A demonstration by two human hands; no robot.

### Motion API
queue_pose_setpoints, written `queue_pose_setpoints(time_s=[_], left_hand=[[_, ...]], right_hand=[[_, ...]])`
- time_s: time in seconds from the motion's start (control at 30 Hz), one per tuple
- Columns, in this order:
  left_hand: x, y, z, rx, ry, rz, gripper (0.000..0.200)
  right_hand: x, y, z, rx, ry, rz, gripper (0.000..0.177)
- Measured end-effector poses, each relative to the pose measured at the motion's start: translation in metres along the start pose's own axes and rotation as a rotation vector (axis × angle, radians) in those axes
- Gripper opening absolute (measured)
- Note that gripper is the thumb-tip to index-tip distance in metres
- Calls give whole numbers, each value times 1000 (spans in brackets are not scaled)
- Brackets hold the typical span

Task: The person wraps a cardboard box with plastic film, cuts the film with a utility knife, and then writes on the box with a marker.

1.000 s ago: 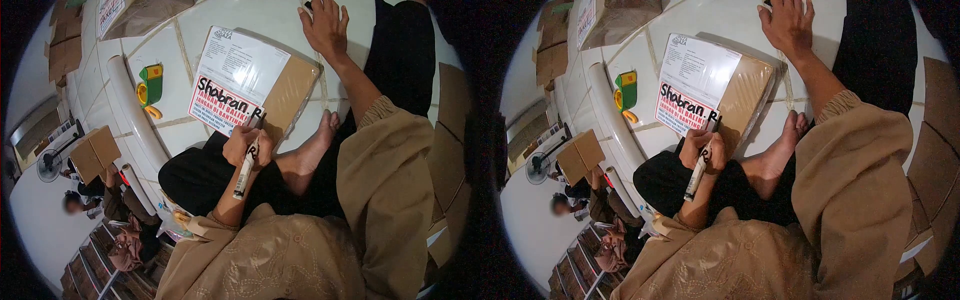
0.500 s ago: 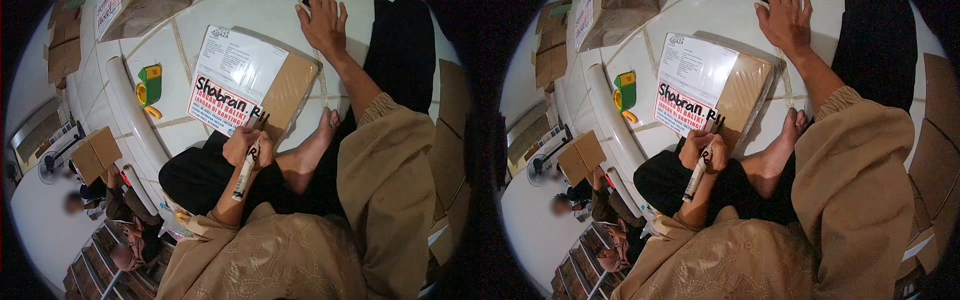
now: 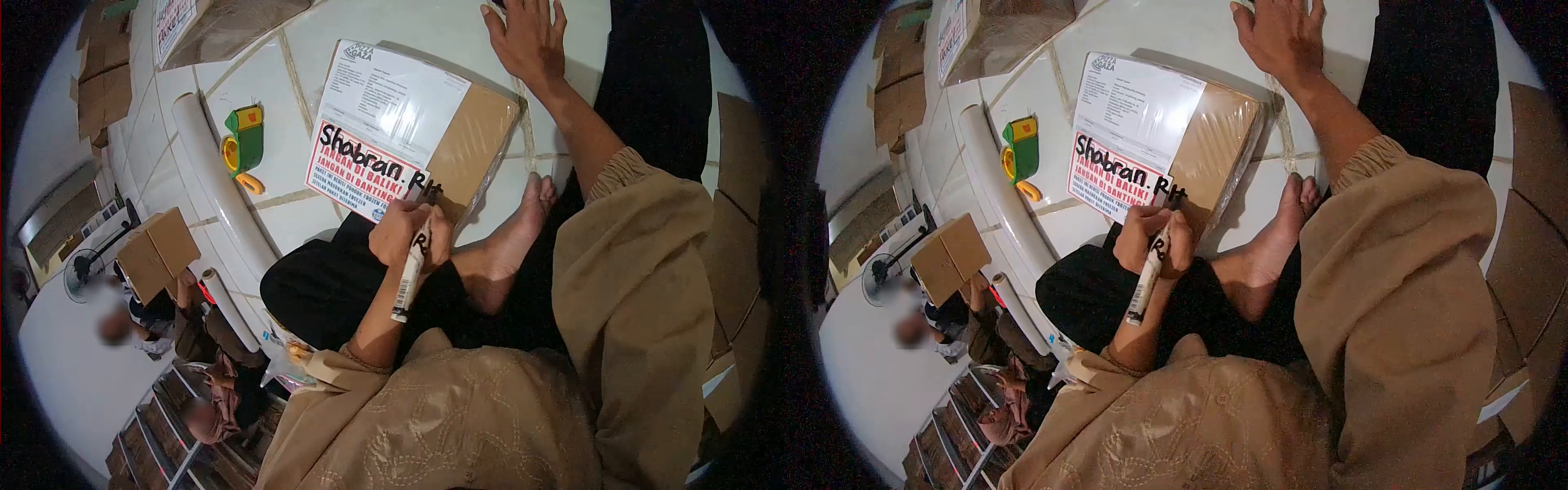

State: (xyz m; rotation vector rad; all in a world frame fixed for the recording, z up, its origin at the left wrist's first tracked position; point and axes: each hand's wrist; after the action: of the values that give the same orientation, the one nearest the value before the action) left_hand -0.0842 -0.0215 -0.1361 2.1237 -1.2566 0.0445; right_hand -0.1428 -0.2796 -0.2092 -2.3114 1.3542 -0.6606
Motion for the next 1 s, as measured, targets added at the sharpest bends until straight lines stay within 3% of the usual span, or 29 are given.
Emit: queue_pose_setpoints(time_s=[0.13,0.23,0.4,0.53,0.73,1.0], left_hand=[[0,-2,-1,-2,-59,93,15],[0,-2,0,-75,11,127,14],[3,-5,4,-144,-85,214,14],[3,1,0,-66,-64,145,12],[7,1,1,-176,-119,235,11],[2,-1,-2,-83,-107,176,12]], right_hand=[[0,0,1,-12,-3,-9,29],[-1,3,3,-19,17,-25,29],[0,1,1,-14,-14,-2,28],[0,2,3,-10,15,-16,29],[0,1,1,-13,8,-10,29],[1,2,3,-25,18,-11,28]])
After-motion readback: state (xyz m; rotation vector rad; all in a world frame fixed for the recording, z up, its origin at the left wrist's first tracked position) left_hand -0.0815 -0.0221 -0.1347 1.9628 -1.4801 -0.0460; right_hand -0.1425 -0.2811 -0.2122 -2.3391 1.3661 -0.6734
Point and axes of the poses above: each hand's wrist, its own x-axis towards the middle knuckle, its own z-axis out of the palm, y = z × x, and after that the axes turned 4 degrees about x, right-handed
